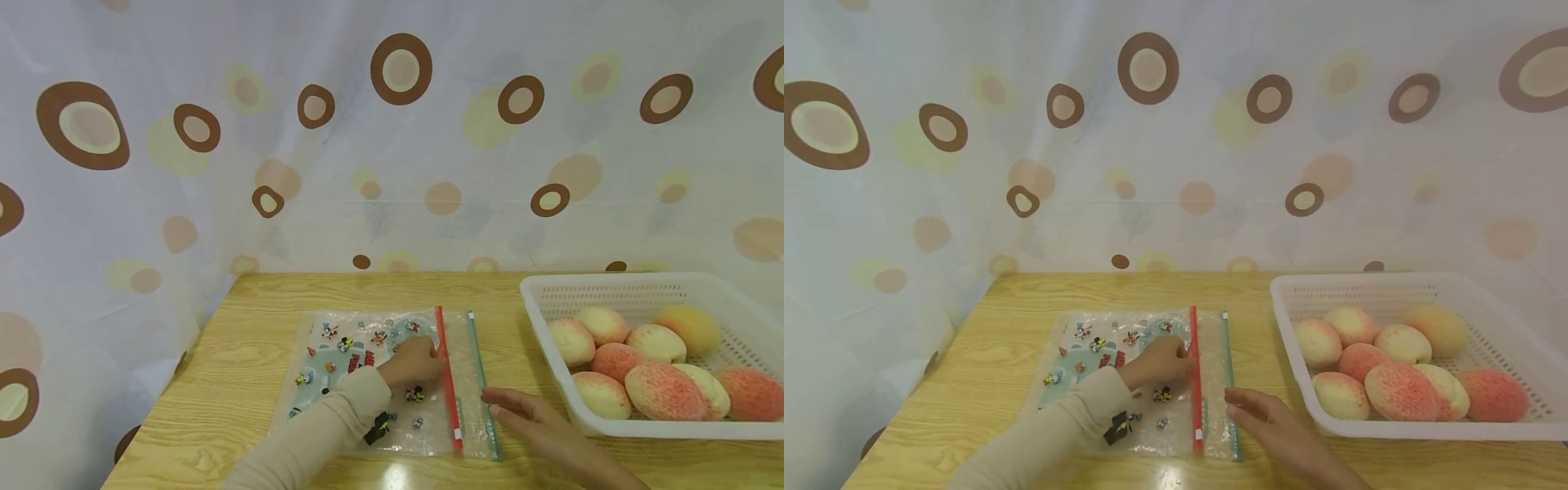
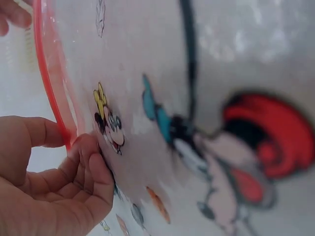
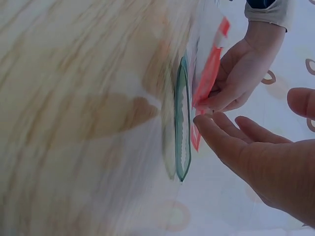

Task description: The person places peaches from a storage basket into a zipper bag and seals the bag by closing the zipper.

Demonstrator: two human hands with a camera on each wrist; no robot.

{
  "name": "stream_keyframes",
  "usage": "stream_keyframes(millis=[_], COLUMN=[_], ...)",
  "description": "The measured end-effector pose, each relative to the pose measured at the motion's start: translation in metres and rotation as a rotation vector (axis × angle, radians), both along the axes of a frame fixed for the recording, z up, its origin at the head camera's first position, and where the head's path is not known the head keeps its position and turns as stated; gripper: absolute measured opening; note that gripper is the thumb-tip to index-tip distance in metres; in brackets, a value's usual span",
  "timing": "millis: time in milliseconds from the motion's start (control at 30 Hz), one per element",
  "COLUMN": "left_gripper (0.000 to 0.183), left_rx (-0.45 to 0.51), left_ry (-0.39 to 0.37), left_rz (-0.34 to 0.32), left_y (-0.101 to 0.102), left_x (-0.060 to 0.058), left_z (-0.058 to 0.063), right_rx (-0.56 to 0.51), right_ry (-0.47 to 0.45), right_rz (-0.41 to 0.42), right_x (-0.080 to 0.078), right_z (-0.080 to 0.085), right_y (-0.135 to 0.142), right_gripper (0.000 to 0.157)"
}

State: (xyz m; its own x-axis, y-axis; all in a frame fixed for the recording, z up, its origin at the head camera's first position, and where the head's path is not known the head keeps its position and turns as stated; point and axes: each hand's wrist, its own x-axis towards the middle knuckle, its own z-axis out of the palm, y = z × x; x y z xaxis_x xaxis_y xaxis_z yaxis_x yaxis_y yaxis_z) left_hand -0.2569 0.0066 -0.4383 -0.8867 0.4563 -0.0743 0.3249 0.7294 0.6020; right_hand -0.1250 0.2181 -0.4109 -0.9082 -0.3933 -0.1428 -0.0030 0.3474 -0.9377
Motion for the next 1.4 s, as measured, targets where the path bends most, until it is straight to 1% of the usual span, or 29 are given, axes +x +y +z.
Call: stream_keyframes(millis=[67, 167, 233, 400, 533, 700, 800, 900, 1000, 1067, 1167, 1400], left_gripper=[0.032, 0.020, 0.017, 0.016, 0.019, 0.023, 0.024, 0.024, 0.024, 0.025, 0.026, 0.023], left_rx=[0.036, 0.117, 0.176, 0.267, 0.301, 0.337, 0.362, 0.390, 0.417, 0.426, 0.438, 0.455], left_ry=[-0.052, -0.169, -0.241, -0.329, -0.365, -0.408, -0.424, -0.441, -0.465, -0.475, -0.486, -0.504], left_rz=[-0.006, -0.007, 0.001, 0.030, 0.037, 0.041, 0.038, 0.034, 0.037, 0.039, 0.035, 0.031], left_y=[-0.004, -0.011, -0.014, -0.017, -0.021, -0.026, -0.028, -0.028, -0.029, -0.029, -0.029, -0.030], left_x=[-0.002, -0.006, -0.008, -0.013, -0.013, -0.012, -0.011, -0.011, -0.011, -0.011, -0.010, -0.007], left_z=[0.001, 0.004, 0.005, 0.004, 0.007, 0.011, 0.013, 0.013, 0.013, 0.013, 0.015, 0.018], right_rx=[0.003, 0.007, 0.011, 0.001, -0.002, 0.016, 0.002, -0.030, -0.085, -0.122, -0.158, -0.153], right_ry=[0.003, 0.014, 0.017, 0.000, -0.003, 0.045, 0.054, 0.049, 0.018, -0.020, -0.082, -0.104], right_rz=[-0.005, -0.010, -0.018, -0.017, -0.029, -0.055, -0.059, -0.042, -0.018, -0.011, -0.027, -0.112], right_x=[0.000, -0.001, -0.002, -0.005, -0.007, -0.011, -0.014, -0.019, -0.024, -0.028, -0.033, -0.045], right_z=[-0.001, -0.002, -0.001, 0.000, 0.000, 0.000, 0.001, 0.003, 0.004, 0.003, 0.002, -0.003], right_y=[0.000, -0.002, -0.003, -0.005, -0.008, -0.014, -0.018, -0.022, -0.027, -0.030, -0.035, -0.050], right_gripper=[0.051, 0.051, 0.051, 0.052, 0.051, 0.051, 0.052, 0.053, 0.054, 0.056, 0.057, 0.051])
